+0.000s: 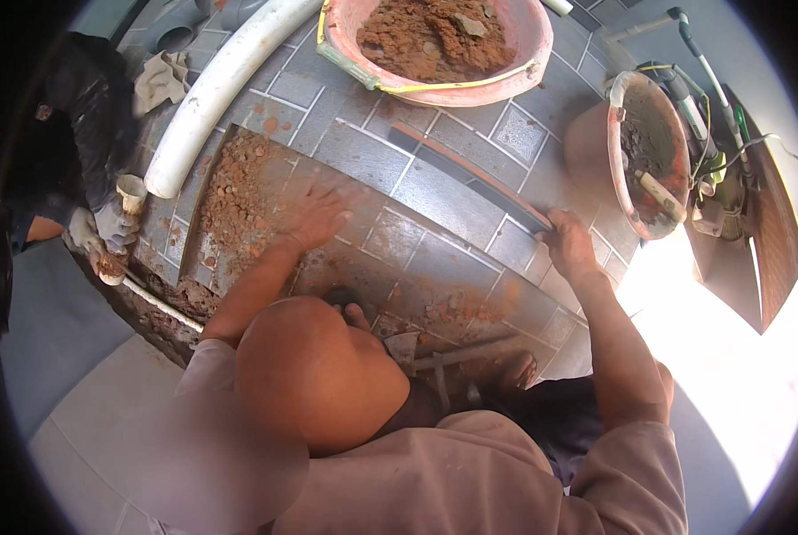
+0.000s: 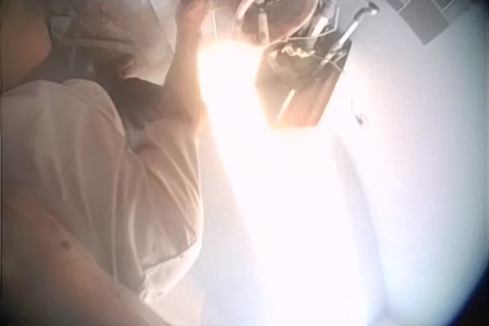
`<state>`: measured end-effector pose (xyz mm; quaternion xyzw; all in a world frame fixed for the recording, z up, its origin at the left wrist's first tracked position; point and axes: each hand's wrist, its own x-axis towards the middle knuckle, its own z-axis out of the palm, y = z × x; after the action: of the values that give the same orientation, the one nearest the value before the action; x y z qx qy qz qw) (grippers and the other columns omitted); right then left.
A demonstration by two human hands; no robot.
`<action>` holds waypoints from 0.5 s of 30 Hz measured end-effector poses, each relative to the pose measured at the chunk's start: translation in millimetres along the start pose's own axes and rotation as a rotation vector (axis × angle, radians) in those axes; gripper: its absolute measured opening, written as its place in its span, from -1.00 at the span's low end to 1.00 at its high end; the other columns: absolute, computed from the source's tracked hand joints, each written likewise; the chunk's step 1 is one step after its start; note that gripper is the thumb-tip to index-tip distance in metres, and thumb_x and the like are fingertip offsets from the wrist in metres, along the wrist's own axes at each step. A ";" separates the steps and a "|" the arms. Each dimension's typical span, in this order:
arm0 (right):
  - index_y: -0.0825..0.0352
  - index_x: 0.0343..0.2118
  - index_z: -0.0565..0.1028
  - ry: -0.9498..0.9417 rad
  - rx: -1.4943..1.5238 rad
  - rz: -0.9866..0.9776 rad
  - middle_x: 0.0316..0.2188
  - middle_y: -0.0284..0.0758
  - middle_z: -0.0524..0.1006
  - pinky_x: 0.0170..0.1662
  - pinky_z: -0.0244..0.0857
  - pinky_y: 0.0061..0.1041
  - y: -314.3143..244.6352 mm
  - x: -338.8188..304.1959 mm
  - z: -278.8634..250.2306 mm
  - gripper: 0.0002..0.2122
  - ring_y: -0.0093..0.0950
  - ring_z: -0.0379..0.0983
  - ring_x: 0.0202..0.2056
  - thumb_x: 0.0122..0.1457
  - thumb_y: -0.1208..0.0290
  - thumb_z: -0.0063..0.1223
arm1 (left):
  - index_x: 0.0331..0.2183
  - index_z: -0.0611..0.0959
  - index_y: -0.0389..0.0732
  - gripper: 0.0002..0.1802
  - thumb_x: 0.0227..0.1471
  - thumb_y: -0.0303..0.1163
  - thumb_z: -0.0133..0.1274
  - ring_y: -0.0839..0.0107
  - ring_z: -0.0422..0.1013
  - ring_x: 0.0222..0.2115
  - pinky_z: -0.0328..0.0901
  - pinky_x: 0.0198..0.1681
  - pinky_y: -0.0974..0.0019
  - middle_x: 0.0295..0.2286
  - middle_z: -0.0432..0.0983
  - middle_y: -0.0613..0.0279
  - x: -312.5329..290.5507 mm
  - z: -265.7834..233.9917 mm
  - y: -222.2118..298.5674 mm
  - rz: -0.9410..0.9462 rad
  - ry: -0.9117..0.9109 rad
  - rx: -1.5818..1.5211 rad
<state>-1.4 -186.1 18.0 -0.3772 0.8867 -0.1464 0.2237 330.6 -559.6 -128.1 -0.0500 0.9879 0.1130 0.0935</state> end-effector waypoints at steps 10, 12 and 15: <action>0.35 -0.11 0.59 0.085 0.731 0.101 -0.18 -0.38 0.63 0.01 0.35 -0.47 -111.9 -103.1 -39.2 -0.80 -0.56 0.48 -0.13 0.23 0.54 0.31 | 0.18 0.58 -0.20 -0.53 0.31 -0.26 0.09 0.31 0.47 -0.06 0.36 0.06 0.15 0.06 0.53 0.00 -79.0 -32.1 -4.2 -0.761 0.267 -0.904; 0.37 -0.03 0.57 0.188 0.932 0.045 -0.13 -0.36 0.64 0.06 0.35 -0.46 -141.4 -102.8 -40.0 -0.76 -0.54 0.50 -0.10 0.26 0.56 0.26 | 0.21 0.54 -0.23 -0.48 0.30 -0.24 0.12 0.38 0.47 -0.11 0.38 0.02 0.19 0.03 0.56 0.06 -68.6 -60.9 12.8 -0.541 0.412 -1.092; 0.42 0.09 0.51 0.311 1.242 -0.038 -0.07 -0.30 0.65 0.13 0.35 -0.44 -186.2 -83.6 -43.8 -0.68 -0.51 0.53 -0.04 0.28 0.60 0.21 | 0.26 0.49 -0.25 -0.40 0.29 -0.20 0.15 0.38 0.46 -0.01 0.36 0.11 0.18 0.10 0.51 0.06 -25.2 -178.5 43.2 -0.149 0.200 -1.228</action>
<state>140.1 -245.9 159.1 -0.1673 0.6518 -0.6900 0.2666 319.1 -557.3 56.8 -0.1735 0.7406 0.6480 -0.0376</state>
